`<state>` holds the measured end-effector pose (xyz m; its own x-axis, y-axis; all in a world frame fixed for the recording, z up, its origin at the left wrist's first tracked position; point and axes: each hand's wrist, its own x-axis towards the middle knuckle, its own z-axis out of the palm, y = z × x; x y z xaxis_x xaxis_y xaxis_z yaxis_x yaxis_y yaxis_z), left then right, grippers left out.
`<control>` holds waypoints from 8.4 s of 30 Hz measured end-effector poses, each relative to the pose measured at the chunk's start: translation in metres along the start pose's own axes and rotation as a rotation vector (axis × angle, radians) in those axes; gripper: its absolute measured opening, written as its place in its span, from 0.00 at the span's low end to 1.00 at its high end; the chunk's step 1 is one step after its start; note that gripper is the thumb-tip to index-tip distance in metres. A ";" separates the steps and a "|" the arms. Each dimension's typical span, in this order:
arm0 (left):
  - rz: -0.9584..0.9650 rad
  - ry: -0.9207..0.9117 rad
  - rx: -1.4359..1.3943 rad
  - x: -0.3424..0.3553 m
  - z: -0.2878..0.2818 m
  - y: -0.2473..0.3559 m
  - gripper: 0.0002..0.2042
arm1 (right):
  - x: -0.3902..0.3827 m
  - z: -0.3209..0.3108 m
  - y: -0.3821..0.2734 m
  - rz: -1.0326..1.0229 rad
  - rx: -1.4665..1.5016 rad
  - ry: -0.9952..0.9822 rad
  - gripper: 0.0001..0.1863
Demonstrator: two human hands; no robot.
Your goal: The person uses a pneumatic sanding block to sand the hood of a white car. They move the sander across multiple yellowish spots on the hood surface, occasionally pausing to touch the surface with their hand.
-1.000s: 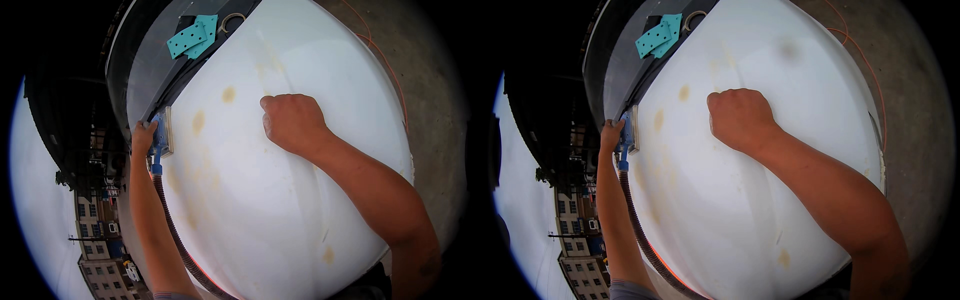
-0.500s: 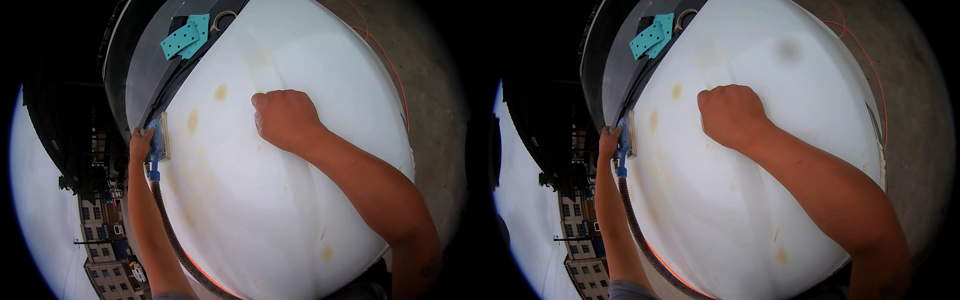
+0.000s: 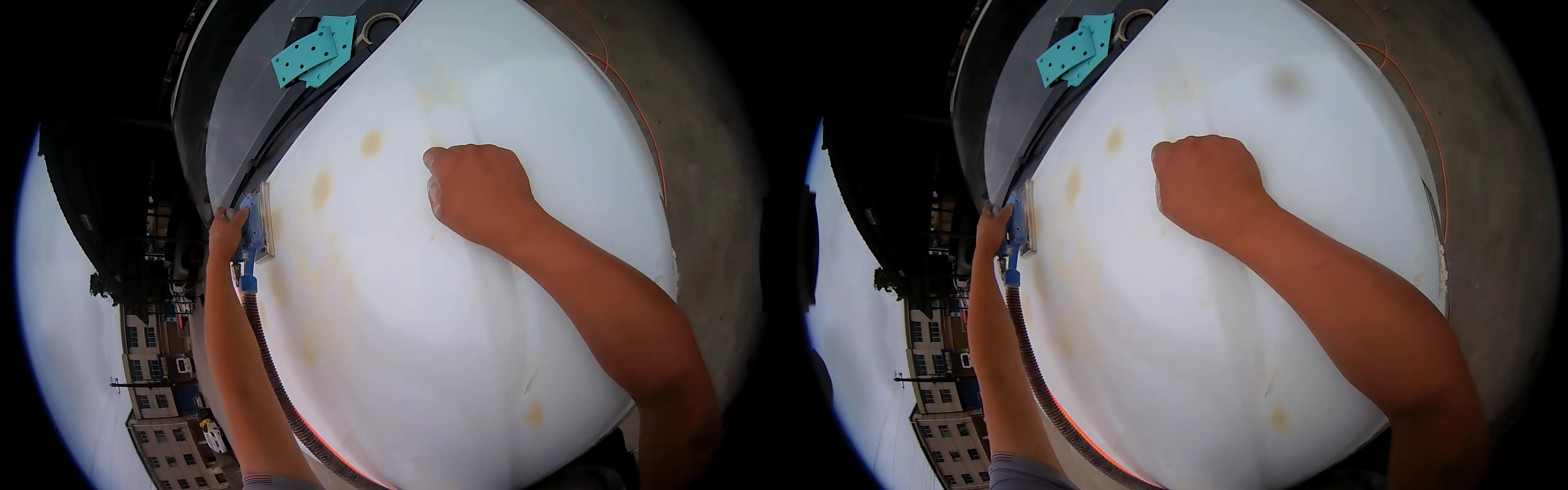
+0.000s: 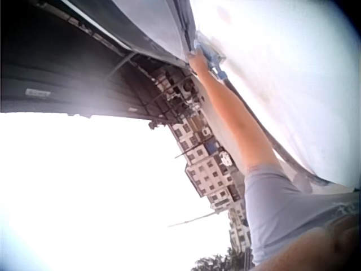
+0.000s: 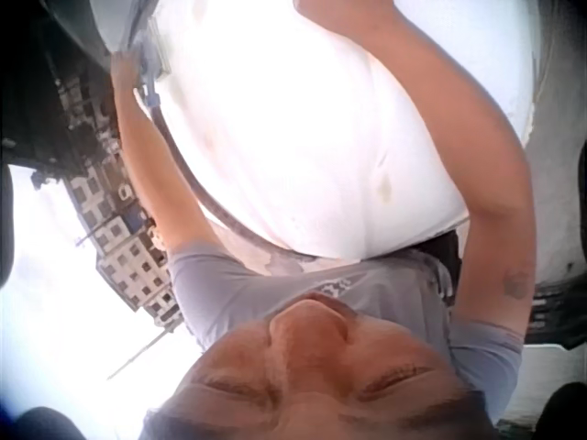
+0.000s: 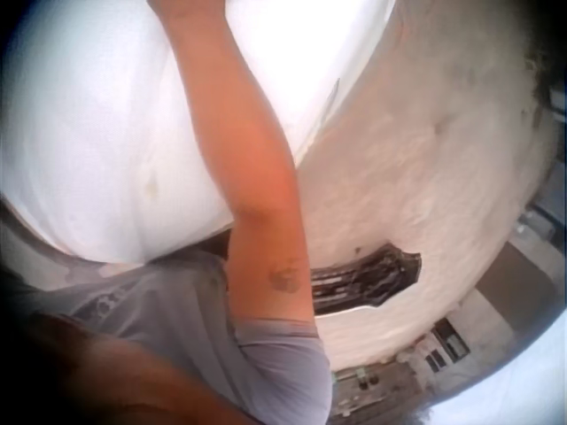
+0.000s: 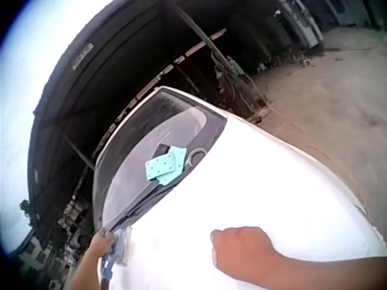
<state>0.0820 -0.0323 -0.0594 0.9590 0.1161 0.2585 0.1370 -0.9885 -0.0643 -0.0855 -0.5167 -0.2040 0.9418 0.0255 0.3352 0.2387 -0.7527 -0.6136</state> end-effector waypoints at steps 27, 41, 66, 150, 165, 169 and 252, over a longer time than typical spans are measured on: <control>0.133 -0.078 -0.069 -0.006 -0.010 0.086 0.40 | -0.003 -0.012 0.010 0.017 0.046 -0.024 0.03; 0.065 -0.081 -0.075 -0.006 -0.009 0.076 0.42 | -0.006 -0.015 0.011 0.009 0.052 -0.043 0.03; 0.157 -0.045 -0.103 -0.022 -0.004 0.087 0.36 | -0.001 -0.010 0.009 0.031 0.003 -0.061 0.05; -0.036 -0.106 -0.109 -0.107 0.020 0.007 0.28 | 0.093 0.061 0.012 0.073 -0.027 -0.088 0.07; -0.067 -0.141 -0.085 -0.130 0.013 -0.021 0.28 | 0.084 0.058 0.010 0.086 -0.001 -0.078 0.06; -0.077 -0.109 -0.064 -0.101 0.015 -0.024 0.28 | 0.082 0.062 0.011 0.014 -0.025 0.008 0.08; -0.114 -0.100 -0.032 -0.099 -0.003 -0.009 0.31 | 0.051 0.036 -0.003 0.029 -0.021 0.010 0.09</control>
<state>-0.0151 -0.0349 -0.0813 0.9580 0.2351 0.1645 0.2397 -0.9708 -0.0087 -0.0299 -0.4894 -0.2104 0.9457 -0.0032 0.3251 0.2064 -0.7667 -0.6079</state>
